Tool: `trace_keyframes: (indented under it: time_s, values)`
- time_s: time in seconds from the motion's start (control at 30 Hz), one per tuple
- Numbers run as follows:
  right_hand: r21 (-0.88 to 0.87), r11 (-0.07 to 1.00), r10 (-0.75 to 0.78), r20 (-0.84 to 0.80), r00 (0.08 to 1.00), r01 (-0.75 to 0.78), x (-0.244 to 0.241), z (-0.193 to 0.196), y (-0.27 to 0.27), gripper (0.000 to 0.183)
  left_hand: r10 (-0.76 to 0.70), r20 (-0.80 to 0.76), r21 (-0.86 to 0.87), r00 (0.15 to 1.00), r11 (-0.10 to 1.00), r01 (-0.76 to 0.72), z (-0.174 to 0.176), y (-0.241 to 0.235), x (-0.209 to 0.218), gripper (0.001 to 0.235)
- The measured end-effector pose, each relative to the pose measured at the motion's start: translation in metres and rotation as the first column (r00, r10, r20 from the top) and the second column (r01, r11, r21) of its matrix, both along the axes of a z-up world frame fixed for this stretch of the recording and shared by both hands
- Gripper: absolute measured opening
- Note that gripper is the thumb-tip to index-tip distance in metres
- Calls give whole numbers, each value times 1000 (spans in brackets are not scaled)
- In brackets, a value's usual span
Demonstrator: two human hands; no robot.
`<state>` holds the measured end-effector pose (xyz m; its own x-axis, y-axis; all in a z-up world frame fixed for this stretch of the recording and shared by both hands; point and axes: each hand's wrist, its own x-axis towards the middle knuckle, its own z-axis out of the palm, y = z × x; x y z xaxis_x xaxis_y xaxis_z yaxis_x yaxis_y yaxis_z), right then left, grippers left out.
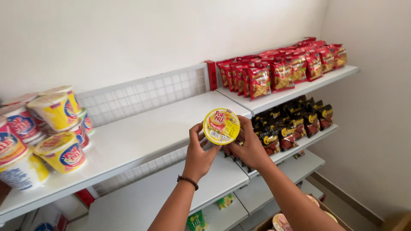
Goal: The person takes noodle cups from a cardboard box on the floor and places them onto a white shelf, stacking some of the cups.
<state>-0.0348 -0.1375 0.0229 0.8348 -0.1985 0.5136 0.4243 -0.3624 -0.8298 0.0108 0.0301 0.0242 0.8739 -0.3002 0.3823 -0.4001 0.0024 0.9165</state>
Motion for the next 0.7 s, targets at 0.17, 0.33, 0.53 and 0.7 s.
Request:
trace_keyframes:
  time_s: [0.17,0.33,0.53,0.7]
  values:
    - [5,998,67,-24,998,-66,-6,40,47,81,10,148,54,989,998,-18,27,43,-6,87]
    - [-36,994,102,-68,992,-105,3,57,84,83,92,232,82,968,990,-114,39,86,-2,86]
    - [-38,983,174,-145,974,-181,17,76,128,77,244,284,86,927,957,-279,42,139,12,86]
    - [-69,975,204,-111,973,-213,35,74,169,75,315,243,57,917,939,-338,42,184,16,93]
